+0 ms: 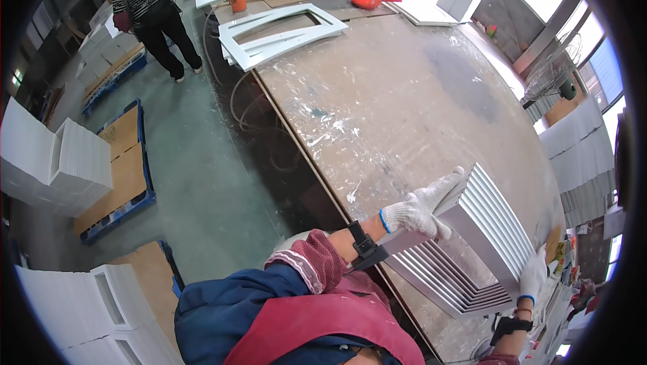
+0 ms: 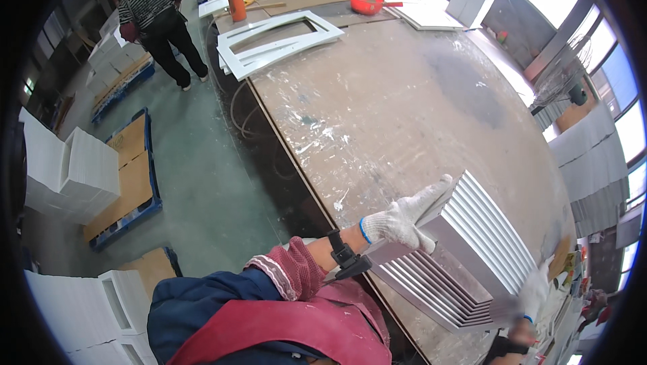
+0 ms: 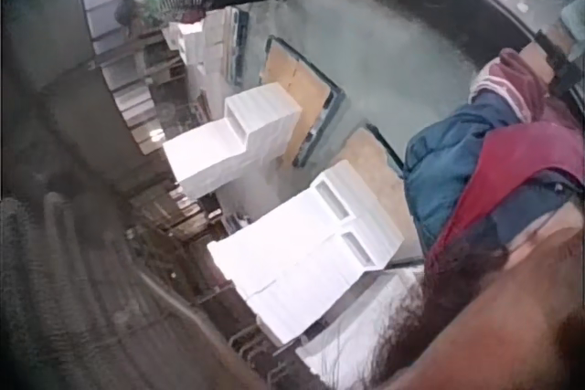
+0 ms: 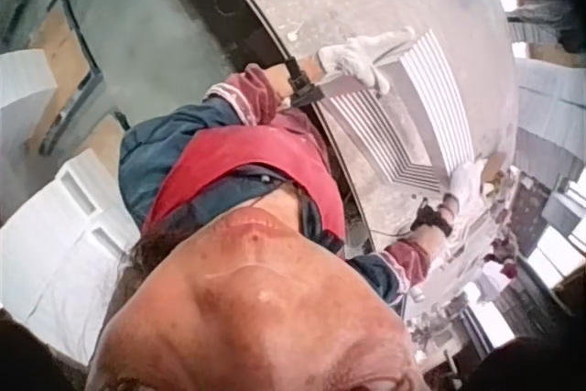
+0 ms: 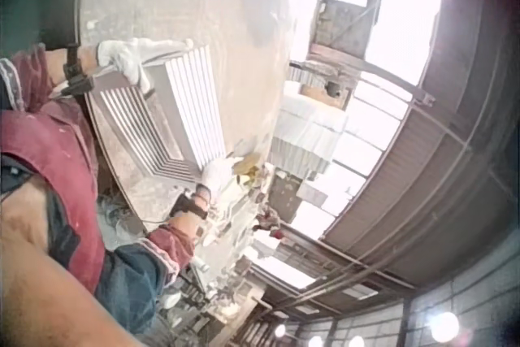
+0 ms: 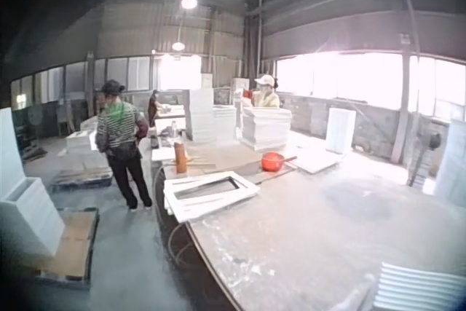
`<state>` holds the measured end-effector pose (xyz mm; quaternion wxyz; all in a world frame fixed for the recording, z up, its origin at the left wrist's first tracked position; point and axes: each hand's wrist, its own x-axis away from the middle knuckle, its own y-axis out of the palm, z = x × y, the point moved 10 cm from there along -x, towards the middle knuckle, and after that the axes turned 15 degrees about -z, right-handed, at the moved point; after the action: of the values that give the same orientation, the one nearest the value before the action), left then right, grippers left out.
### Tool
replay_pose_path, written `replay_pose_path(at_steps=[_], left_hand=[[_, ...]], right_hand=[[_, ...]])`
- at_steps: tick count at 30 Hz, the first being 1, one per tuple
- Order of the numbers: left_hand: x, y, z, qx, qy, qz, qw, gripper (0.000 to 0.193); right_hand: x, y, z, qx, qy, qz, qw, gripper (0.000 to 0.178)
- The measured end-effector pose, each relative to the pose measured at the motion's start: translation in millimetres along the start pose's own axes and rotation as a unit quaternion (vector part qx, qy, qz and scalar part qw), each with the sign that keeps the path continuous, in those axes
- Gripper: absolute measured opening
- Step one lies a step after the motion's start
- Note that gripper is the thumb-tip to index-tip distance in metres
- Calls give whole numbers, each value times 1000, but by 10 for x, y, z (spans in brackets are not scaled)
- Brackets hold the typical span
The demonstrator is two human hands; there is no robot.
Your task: The person picks up a white wooden frame from a stack and places it on a workbench. They use a sanding block to smooth the edges and surfaces of the frame, flipping it over to work on different sides. The person repeats this process with multiple frames, handling them one at a time.
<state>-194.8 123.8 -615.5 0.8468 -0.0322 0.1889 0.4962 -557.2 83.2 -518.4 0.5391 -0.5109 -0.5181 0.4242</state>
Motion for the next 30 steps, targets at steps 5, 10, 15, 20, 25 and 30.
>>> replay_pose_path(at_steps=[5, 10, 15, 20, 25, 30], left_hand=[[-29, 230, -388, 215, 22, -73, 974, 103], [371, -179, -955, 224, -24, 8, 974, 39], [210, -267, -1576, 72, -141, 25, 987, 92], [116, -106, -965, -2, -205, 24, 978, 104], [32, -165, -689, 6, -58, 60, 996, 83], [200, -424, -1129, -73, -95, 46, 992, 60]], right_hand=[[-198, 302, -21, 401, -24, -77, 913, 43], [596, 344, -2596, 157, -372, 143, 904, 24], [836, 229, -2100, 213, -315, 255, 889, 9], [417, 57, 301, 211, 53, 89, 972, 19], [533, 156, -1525, 91, -263, 182, 943, 7], [781, 210, -2924, -53, -379, 116, 917, 11]])
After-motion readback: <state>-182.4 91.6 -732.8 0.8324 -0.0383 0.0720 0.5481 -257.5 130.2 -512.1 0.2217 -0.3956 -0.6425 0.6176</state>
